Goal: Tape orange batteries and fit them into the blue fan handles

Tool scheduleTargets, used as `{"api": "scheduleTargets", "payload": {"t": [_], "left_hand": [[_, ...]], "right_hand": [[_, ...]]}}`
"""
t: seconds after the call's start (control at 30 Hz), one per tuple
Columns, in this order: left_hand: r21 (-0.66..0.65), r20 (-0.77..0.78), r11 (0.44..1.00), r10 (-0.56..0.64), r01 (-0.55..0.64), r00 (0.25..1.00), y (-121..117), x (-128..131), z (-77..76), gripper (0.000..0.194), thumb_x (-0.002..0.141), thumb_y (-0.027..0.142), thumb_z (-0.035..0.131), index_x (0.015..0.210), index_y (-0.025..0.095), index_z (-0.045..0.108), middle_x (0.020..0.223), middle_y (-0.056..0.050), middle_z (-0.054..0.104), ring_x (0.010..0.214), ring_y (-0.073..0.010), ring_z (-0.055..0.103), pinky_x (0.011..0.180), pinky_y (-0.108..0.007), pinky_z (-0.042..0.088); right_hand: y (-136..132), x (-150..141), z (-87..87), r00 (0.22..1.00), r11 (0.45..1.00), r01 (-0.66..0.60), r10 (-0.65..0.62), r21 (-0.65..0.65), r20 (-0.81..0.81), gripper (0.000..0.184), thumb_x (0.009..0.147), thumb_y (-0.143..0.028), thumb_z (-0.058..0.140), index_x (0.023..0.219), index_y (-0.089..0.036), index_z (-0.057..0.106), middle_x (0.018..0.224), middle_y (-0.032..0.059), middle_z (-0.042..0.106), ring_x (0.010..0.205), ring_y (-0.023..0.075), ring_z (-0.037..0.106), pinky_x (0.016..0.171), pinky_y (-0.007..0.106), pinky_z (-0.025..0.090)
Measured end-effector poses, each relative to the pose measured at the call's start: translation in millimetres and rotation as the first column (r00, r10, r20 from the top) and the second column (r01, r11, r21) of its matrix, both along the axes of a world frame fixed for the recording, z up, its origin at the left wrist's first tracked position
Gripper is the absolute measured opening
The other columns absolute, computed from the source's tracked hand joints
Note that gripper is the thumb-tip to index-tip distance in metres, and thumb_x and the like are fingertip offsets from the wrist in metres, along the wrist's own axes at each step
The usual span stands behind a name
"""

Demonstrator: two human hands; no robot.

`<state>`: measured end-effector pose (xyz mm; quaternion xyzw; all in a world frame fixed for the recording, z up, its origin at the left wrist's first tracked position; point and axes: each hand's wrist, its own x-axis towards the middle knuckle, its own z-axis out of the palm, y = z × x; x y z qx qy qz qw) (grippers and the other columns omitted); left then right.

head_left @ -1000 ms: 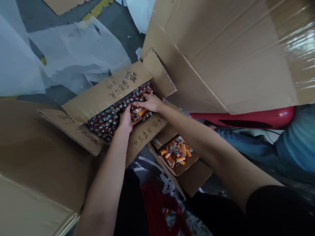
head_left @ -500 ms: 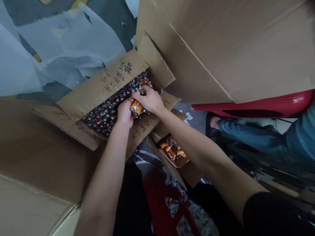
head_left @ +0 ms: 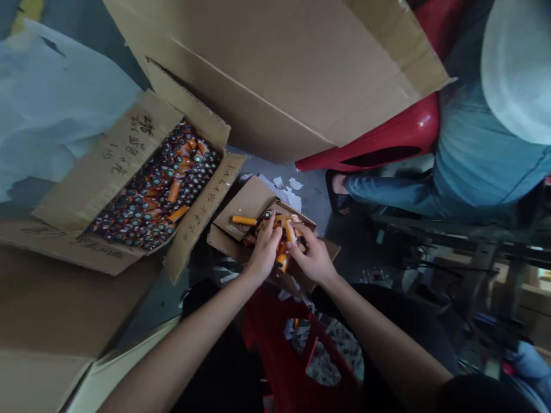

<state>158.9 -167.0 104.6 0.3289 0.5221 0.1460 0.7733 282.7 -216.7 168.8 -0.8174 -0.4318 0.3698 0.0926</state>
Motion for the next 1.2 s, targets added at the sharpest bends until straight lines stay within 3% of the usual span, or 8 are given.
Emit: {"api": "scheduleTargets", "payload": {"t": [0.17, 0.33, 0.5, 0.6, 0.8, 0.93, 1.07, 1.2], "left_hand": [[0.152, -0.119, 0.943, -0.281, 0.297, 0.952, -3.4, 6.1, -27.2, 0.067, 0.091, 0.045, 0.071, 0.156, 0.033, 0.058, 0.178, -0.01, 0.032, 0.168, -0.0384, 0.019, 0.136, -0.059, 0.015], [0.462, -0.474, 0.63, -0.42, 0.625, 0.774, 41.9, -40.0, -29.6, 0.042, 0.103, 0.038, 0.046, 0.134, 0.03, 0.074, 0.152, -0.017, 0.061, 0.145, -0.0401, 0.052, 0.125, -0.057, 0.038], [0.358, -0.657, 0.525, -0.446, 0.772, 0.608, 96.6, -50.0, -47.5, 0.024, 0.096, 0.031, 0.059, 0.094, 0.021, 0.08, 0.121, -0.026, 0.071, 0.129, -0.0498, 0.061, 0.11, -0.066, 0.048], [0.382, -0.613, 0.55, -0.451, 0.743, 0.649, 97.9, -49.0, -49.6, 0.016, 0.092, 0.036, 0.068, 0.089, 0.023, 0.076, 0.107, -0.02, 0.074, 0.122, -0.0469, 0.067, 0.11, -0.062, 0.05], [0.3, -0.137, 0.893, -0.308, 0.336, 0.941, 60.0, 0.8, -28.7, 0.021, 0.07, 0.029, 0.093, 0.081, 0.028, 0.075, 0.094, -0.01, 0.078, 0.123, -0.0407, 0.069, 0.121, -0.05, 0.044], [0.387, -0.121, 0.864, -0.3, 0.323, 0.946, 63.6, -1.1, -9.0, 0.007, 0.082, 0.029, 0.083, 0.088, 0.03, 0.079, 0.093, -0.007, 0.081, 0.097, -0.0318, 0.076, 0.104, -0.04, 0.056], [0.512, -0.339, 0.834, -0.023, 0.205, 0.94, 108.1, -74.0, -12.9, 0.018, 0.097, 0.043, 0.068, 0.092, 0.029, 0.078, 0.087, -0.006, 0.078, 0.093, -0.0285, 0.075, 0.101, -0.037, 0.055], [0.401, -0.705, 0.887, 0.138, 0.23, 0.696, 144.2, -145.2, -51.7, 0.027, 0.096, 0.049, 0.065, 0.087, 0.025, 0.073, 0.098, -0.014, 0.077, 0.12, -0.0379, 0.069, 0.114, -0.048, 0.048]], "right_hand": [[-5.2, 30.8, -43.1, 0.942, 0.942, -0.325, 0.33, -0.077, 0.06, 0.047, 0.098, -0.025, 0.057, 0.143, -0.019, 0.069, 0.152, 0.0175, 0.067, 0.147, 0.0331, 0.058, 0.124, 0.056, 0.045], [19.9, 42.3, -26.2, 0.909, 0.922, -0.372, 0.384, -0.103, 0.158, 0.036, 0.104, -0.034, 0.058, 0.134, -0.025, 0.075, 0.146, 0.0131, 0.071, 0.135, 0.0322, 0.068, 0.118, 0.051, 0.053], [17.3, 66.5, -3.1, 0.91, 0.932, -0.349, 0.362, -0.098, 0.205, 0.032, 0.103, -0.03, 0.057, 0.126, -0.023, 0.077, 0.132, 0.0123, 0.078, 0.125, 0.0296, 0.073, 0.113, 0.044, 0.055], [-2.9, 84.4, 12.0, 0.918, 0.931, -0.302, 0.342, -0.203, 0.2, 0.032, 0.102, -0.033, 0.058, 0.126, -0.024, 0.078, 0.128, 0.0111, 0.08, 0.119, 0.029, 0.076, 0.106, 0.041, 0.058], [-13.6, 84.1, 6.3, 0.91, 0.807, -0.252, 0.385, -0.534, 0.153, 0.028, 0.103, -0.037, 0.057, 0.115, -0.026, 0.08, 0.12, 0.0107, 0.083, 0.108, 0.0291, 0.08, 0.087, 0.034, 0.06], [-13.8, 76.0, 0.9, 0.931, 0.882, -0.325, 0.362, -0.341, 0.05, 0.028, 0.102, -0.036, 0.055, 0.113, -0.029, 0.08, 0.118, 0.0086, 0.084, 0.108, 0.0291, 0.081, 0.088, 0.037, 0.063], [21.1, 65.9, -3.0, 0.954, 0.955, -0.297, 0.297, 0.003, -0.046, 0.031, 0.102, -0.043, 0.053, 0.113, -0.034, 0.08, 0.116, 0.0072, 0.084, 0.102, 0.0268, 0.082, 0.086, 0.038, 0.066], [128.8, -5.0, -16.4, 0.828, 0.81, -0.529, 0.558, 0.252, -0.056, 0.038, 0.107, -0.038, 0.045, 0.125, -0.031, 0.078, 0.123, 0.0064, 0.081, 0.111, 0.0247, 0.078, 0.103, 0.041, 0.061]]}}
